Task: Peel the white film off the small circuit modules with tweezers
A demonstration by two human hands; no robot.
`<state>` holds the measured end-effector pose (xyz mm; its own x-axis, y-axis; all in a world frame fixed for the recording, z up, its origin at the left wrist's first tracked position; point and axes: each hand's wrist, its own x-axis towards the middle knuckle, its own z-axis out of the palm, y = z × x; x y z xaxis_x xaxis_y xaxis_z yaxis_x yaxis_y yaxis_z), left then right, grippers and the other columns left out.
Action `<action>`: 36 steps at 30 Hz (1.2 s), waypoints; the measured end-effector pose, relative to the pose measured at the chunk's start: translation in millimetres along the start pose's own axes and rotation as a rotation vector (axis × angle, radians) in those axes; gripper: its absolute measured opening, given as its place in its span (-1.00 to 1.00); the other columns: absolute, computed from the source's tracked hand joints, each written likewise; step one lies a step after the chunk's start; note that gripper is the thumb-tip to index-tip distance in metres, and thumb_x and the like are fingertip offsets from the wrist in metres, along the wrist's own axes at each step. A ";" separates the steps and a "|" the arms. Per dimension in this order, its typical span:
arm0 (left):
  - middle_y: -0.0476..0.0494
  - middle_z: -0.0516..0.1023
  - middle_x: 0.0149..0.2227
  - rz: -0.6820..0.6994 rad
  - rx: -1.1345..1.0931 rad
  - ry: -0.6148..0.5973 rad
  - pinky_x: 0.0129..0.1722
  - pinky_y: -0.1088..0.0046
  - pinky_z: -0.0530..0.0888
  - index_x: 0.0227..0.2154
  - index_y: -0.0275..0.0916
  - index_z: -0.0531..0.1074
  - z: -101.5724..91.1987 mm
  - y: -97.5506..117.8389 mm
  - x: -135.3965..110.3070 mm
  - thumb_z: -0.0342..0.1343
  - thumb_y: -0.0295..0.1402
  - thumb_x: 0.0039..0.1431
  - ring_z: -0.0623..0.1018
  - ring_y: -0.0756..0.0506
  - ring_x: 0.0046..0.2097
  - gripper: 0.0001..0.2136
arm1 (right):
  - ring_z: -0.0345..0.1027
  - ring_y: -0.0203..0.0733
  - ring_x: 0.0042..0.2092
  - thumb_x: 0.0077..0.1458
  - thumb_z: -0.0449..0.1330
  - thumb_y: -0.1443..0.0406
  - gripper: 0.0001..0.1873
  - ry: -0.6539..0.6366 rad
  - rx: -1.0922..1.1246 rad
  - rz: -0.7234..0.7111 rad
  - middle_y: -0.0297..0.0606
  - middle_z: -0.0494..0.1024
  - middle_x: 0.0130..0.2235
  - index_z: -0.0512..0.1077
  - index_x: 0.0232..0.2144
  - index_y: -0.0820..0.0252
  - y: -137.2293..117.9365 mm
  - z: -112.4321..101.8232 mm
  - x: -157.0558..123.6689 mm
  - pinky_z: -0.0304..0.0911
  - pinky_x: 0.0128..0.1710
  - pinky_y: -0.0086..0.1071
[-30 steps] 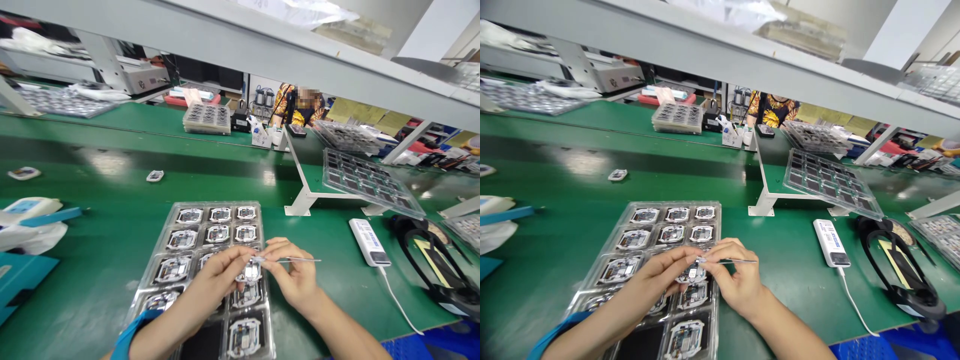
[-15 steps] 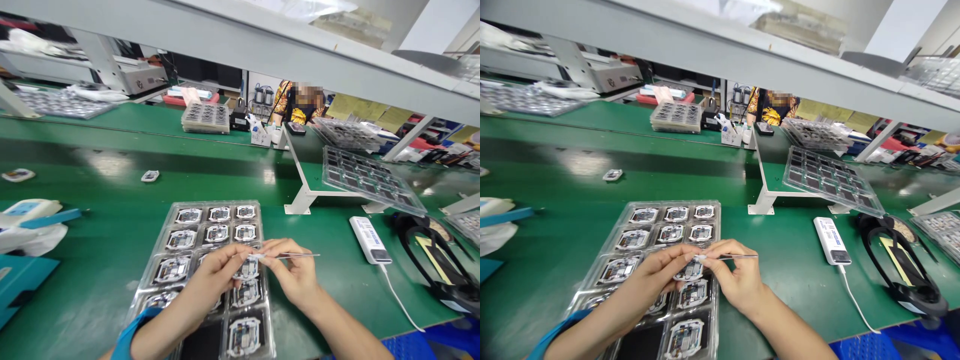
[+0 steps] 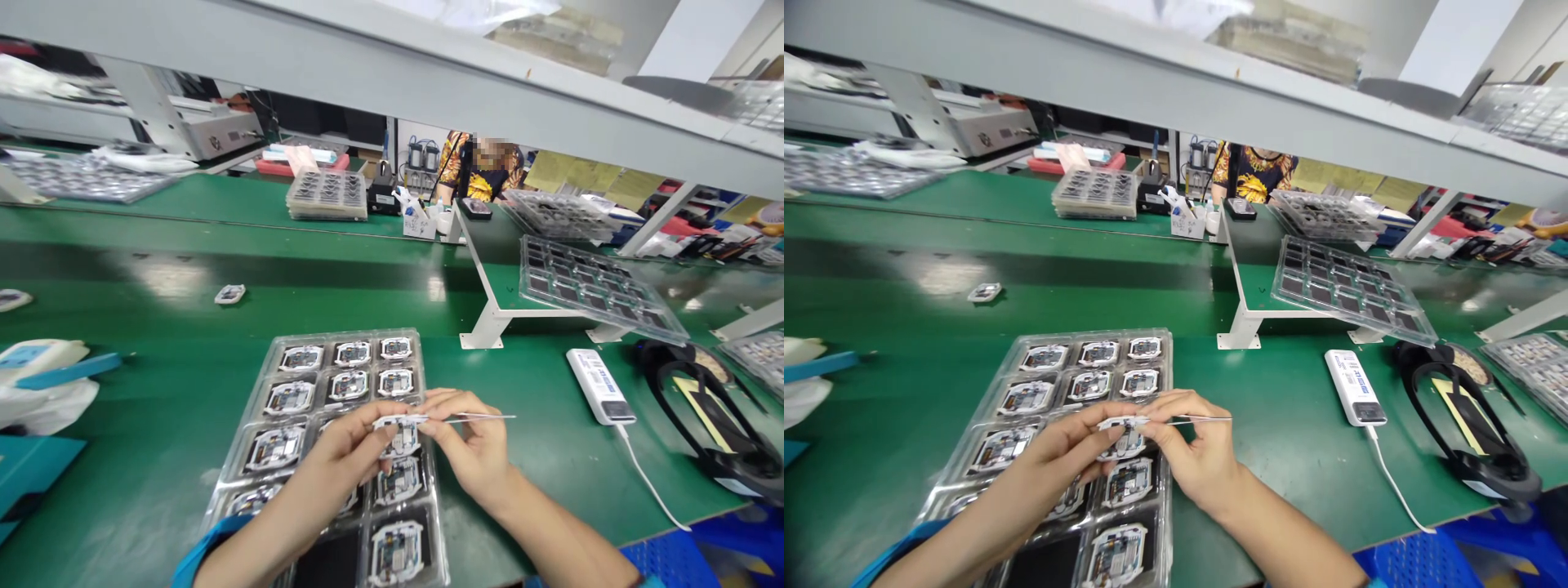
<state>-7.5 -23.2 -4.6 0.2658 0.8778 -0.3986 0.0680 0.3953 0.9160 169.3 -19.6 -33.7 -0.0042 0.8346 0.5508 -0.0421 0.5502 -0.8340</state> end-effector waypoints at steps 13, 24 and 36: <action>-0.03 0.57 -0.31 0.016 0.017 0.058 -0.36 0.49 0.42 -0.31 -0.11 0.60 4.7 9.6 0.3 0.25 -0.12 0.01 0.43 -0.10 -0.30 -0.77 | 0.66 -0.11 -0.26 0.14 0.31 0.40 -0.87 -0.064 -0.123 -0.161 -0.26 0.74 -0.30 0.53 -0.29 0.06 1.9 -0.4 -1.1 0.48 0.00 -0.07; -0.05 0.61 -0.24 0.123 -0.006 -0.064 -0.25 0.40 0.46 -0.13 -0.10 0.52 0.1 -2.9 0.5 0.33 -0.22 -0.01 0.52 -0.13 -0.24 -0.66 | 0.65 -0.12 -0.31 0.15 0.33 0.35 -0.94 -0.046 -0.095 -0.110 -0.28 0.73 -0.35 0.53 -0.33 0.07 4.4 -3.2 -0.2 0.48 0.01 -0.06; -0.06 0.65 -0.06 0.304 0.470 0.181 -0.01 0.33 0.50 -0.11 0.06 0.56 -36.3 -37.1 -63.9 0.28 -0.13 0.10 0.56 -0.27 0.03 -0.72 | 0.64 -0.10 -0.23 0.10 0.39 0.21 -0.85 0.078 0.202 0.191 -0.28 0.72 -0.34 0.50 -0.36 0.10 3.9 -3.5 1.0 0.52 -0.12 -0.17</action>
<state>-61.9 -84.1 -14.8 0.1743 0.9816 -0.0779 0.4442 -0.0078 0.8959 172.6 -16.5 -36.6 0.0449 0.9266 0.3735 -0.2465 0.3725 -0.8947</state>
